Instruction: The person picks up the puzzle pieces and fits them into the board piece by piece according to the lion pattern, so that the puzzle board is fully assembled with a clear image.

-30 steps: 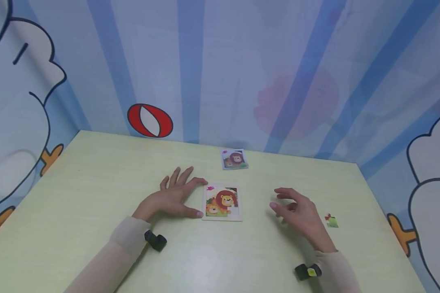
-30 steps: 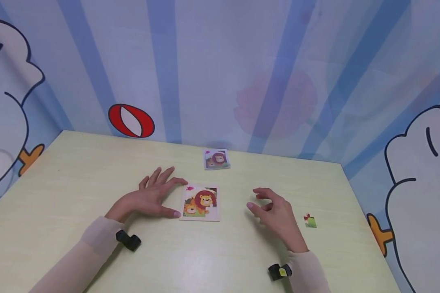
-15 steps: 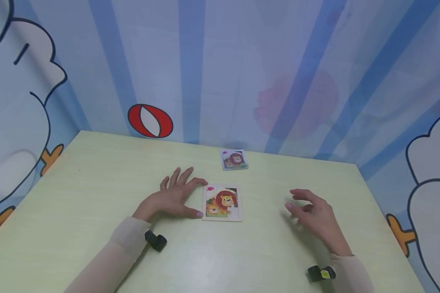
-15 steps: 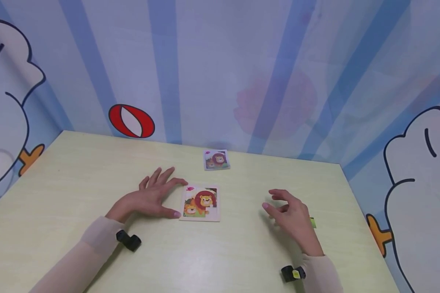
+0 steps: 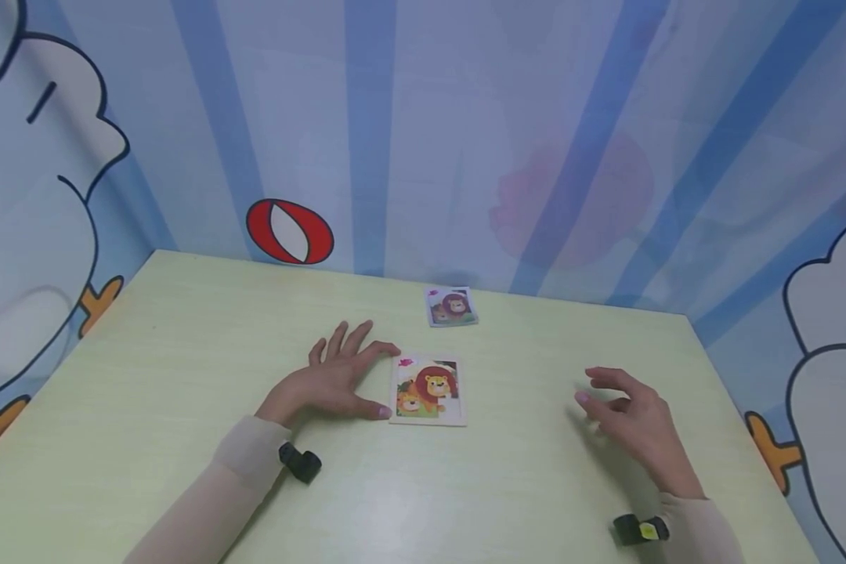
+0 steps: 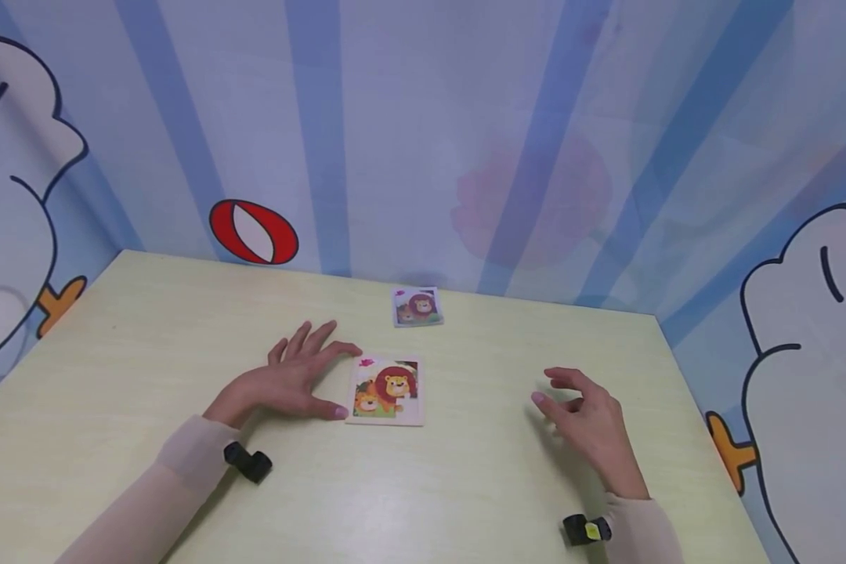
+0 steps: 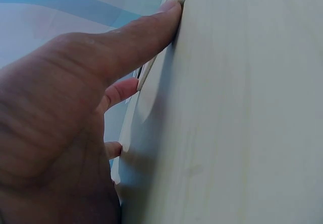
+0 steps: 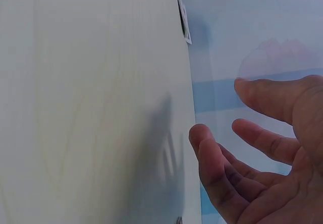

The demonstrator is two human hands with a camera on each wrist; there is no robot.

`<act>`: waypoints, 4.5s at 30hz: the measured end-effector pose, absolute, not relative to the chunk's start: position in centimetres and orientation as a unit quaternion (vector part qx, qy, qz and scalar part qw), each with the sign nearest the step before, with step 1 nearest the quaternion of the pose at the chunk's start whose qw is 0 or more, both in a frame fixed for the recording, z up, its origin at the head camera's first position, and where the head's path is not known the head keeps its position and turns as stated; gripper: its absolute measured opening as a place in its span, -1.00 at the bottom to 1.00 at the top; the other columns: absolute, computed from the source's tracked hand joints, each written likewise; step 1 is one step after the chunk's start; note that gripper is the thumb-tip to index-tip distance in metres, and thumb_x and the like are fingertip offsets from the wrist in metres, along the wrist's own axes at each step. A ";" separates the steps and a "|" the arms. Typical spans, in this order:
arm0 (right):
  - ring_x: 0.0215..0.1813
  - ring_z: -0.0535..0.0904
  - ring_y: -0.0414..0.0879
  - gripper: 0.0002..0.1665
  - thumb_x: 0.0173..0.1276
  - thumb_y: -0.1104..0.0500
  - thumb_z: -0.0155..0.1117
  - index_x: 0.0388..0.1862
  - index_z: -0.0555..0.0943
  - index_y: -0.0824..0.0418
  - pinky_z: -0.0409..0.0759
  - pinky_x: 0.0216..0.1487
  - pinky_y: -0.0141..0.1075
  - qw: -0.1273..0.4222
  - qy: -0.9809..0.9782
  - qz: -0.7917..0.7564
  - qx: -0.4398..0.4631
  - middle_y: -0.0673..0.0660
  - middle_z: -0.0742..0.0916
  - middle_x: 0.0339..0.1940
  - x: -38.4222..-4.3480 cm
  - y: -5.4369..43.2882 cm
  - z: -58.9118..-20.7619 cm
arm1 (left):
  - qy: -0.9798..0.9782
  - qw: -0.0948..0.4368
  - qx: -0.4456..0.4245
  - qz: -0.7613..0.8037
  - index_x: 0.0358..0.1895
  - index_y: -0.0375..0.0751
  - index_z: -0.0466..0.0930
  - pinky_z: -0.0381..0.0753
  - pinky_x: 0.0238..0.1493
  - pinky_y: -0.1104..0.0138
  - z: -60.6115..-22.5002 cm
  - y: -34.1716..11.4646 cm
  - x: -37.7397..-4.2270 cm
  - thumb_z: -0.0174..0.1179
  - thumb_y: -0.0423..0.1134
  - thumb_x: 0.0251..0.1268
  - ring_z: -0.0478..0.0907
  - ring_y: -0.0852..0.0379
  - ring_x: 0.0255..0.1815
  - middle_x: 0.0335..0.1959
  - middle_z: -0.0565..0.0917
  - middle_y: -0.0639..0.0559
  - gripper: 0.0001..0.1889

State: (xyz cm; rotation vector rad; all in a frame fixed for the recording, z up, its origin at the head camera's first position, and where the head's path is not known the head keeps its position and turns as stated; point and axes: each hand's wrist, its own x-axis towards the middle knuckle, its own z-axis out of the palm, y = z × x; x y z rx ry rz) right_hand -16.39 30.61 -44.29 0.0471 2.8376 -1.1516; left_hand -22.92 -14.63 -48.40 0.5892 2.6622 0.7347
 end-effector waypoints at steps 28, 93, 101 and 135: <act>-0.12 0.82 -0.15 -0.21 0.57 -0.26 0.30 0.54 0.48 0.21 0.68 -0.24 -0.30 0.048 0.945 -0.310 0.090 0.45 0.64 0.43 -15.7 35.1 -44.6 | 0.929 0.158 0.210 0.262 0.62 0.31 0.22 -0.35 0.65 -0.52 -48.2 -14.7 -22.9 0.55 0.22 0.09 -0.44 -0.43 0.81 0.84 -0.22 -0.15 0.00; -0.16 0.81 0.11 -0.61 0.47 0.14 0.45 0.20 0.63 0.21 0.62 -0.35 -0.25 0.040 0.963 -0.253 0.083 0.46 0.82 0.01 -15.4 37.4 -45.8 | 0.931 0.156 0.204 0.260 0.63 0.34 0.21 -0.36 0.67 -0.49 -48.9 -14.8 -23.2 0.54 0.20 0.12 -0.48 -0.39 0.82 0.84 -0.27 -0.11 0.00; -0.54 0.60 -0.15 -0.65 0.53 0.21 0.41 0.24 0.66 0.18 0.48 -0.55 -0.31 -0.054 0.960 -0.267 0.066 0.41 0.84 -0.11 -14.5 36.5 -46.3 | 0.927 0.153 0.213 0.267 0.61 0.36 0.22 -0.36 0.64 -0.52 -48.6 -14.9 -23.0 0.54 0.25 0.10 -0.45 -0.43 0.81 0.84 -0.24 -0.14 -0.01; -0.46 0.68 -0.21 -0.70 0.50 0.10 0.48 0.15 0.73 0.06 0.53 -0.50 -0.34 -0.067 0.936 -0.341 -0.050 0.11 0.87 -0.29 -15.4 31.0 -44.9 | 0.931 0.157 0.202 0.261 0.63 0.35 0.20 -0.35 0.67 -0.50 -48.4 -14.9 -22.9 0.53 0.21 0.13 -0.46 -0.39 0.82 0.85 -0.25 -0.11 -0.01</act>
